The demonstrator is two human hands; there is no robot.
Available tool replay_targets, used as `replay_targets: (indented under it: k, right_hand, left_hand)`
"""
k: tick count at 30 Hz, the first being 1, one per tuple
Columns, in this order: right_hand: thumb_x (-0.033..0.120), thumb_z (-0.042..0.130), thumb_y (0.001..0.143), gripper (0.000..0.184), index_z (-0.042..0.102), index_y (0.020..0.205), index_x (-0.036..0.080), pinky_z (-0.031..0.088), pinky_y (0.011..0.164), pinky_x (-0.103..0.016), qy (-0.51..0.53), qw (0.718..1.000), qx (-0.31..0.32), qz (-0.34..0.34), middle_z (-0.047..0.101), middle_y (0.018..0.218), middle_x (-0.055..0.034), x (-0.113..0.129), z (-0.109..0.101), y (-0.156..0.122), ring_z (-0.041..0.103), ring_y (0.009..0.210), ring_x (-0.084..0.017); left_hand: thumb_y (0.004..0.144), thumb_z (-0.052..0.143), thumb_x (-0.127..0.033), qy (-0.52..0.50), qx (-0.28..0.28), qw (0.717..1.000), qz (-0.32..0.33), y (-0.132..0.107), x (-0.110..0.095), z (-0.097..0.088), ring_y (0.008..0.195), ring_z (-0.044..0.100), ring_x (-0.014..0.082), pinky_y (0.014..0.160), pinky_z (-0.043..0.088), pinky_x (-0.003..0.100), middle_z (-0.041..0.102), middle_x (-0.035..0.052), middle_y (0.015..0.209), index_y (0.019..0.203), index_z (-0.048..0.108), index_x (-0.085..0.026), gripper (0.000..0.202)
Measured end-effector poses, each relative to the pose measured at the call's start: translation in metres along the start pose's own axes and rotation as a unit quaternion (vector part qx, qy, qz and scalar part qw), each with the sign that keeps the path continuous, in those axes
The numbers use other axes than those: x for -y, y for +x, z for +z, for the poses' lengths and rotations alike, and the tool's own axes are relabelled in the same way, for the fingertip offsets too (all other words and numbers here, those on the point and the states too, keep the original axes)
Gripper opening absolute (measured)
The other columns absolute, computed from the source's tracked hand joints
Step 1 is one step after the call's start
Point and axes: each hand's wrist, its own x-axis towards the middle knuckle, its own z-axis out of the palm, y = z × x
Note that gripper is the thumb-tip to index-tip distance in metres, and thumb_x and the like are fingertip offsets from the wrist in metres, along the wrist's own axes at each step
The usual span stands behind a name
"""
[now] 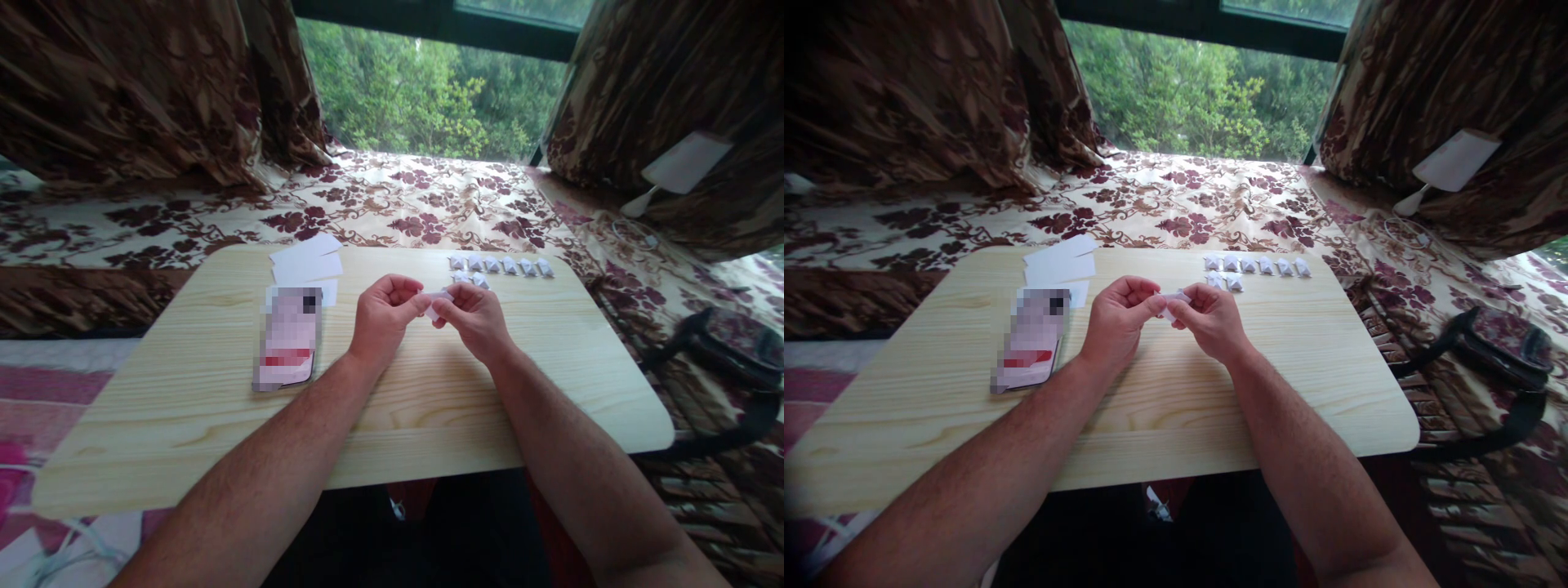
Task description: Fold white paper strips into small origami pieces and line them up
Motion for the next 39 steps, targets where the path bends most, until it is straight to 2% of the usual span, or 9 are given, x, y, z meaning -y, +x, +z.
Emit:
replay_targets:
  k: [16,24,33,39]
  right_hand:
    - [0.041,0.080,0.076,0.029,0.065,0.073,0.017,0.052,0.054,-0.024,0.010,1.000,0.008,-0.009,0.068,0.064,0.0001,-0.0004,0.0003,-0.0002,0.061,0.054,-0.011]
    - [0.048,0.080,0.074,0.036,0.061,0.068,0.018,0.051,0.052,-0.025,-0.030,0.999,-0.014,-0.003,0.064,0.059,0.0013,-0.0006,0.0021,-0.0012,0.058,0.053,-0.011]
    - [0.044,0.074,0.080,0.031,0.064,0.068,0.018,0.047,0.052,-0.025,-0.039,0.998,-0.033,-0.028,0.062,0.059,0.0012,-0.0078,0.0026,-0.0008,0.057,0.054,-0.011]
    - [0.046,0.077,0.077,0.030,0.064,0.074,0.019,0.048,0.054,-0.026,-0.037,0.998,-0.047,-0.032,0.063,0.064,0.0008,-0.0047,0.0053,-0.0011,0.056,0.057,-0.012]
  left_hand:
    - [0.062,0.087,-0.025,0.015,-0.005,1.000,0.021,-0.0030,-0.0029,0.0029,0.062,0.061,0.0106,0.059,0.050,0.023,0.067,-0.0013,0.070,0.081,0.066,-0.016,0.029]
    - [0.061,0.087,-0.026,0.040,-0.028,0.998,0.026,-0.0047,-0.0030,0.0062,0.061,0.059,0.0098,0.058,0.047,0.022,0.065,-0.0016,0.070,0.081,0.066,-0.017,0.030]
    - [0.065,0.084,-0.026,0.078,-0.033,0.996,0.041,-0.0072,-0.0037,0.0086,0.059,0.055,0.0087,0.055,0.043,0.021,0.063,-0.0019,0.071,0.082,0.065,-0.017,0.027]
    - [0.065,0.083,-0.026,0.078,-0.034,0.996,0.037,-0.0070,-0.0040,0.0088,0.060,0.055,0.0090,0.055,0.043,0.022,0.063,-0.0016,0.071,0.082,0.064,-0.017,0.027]
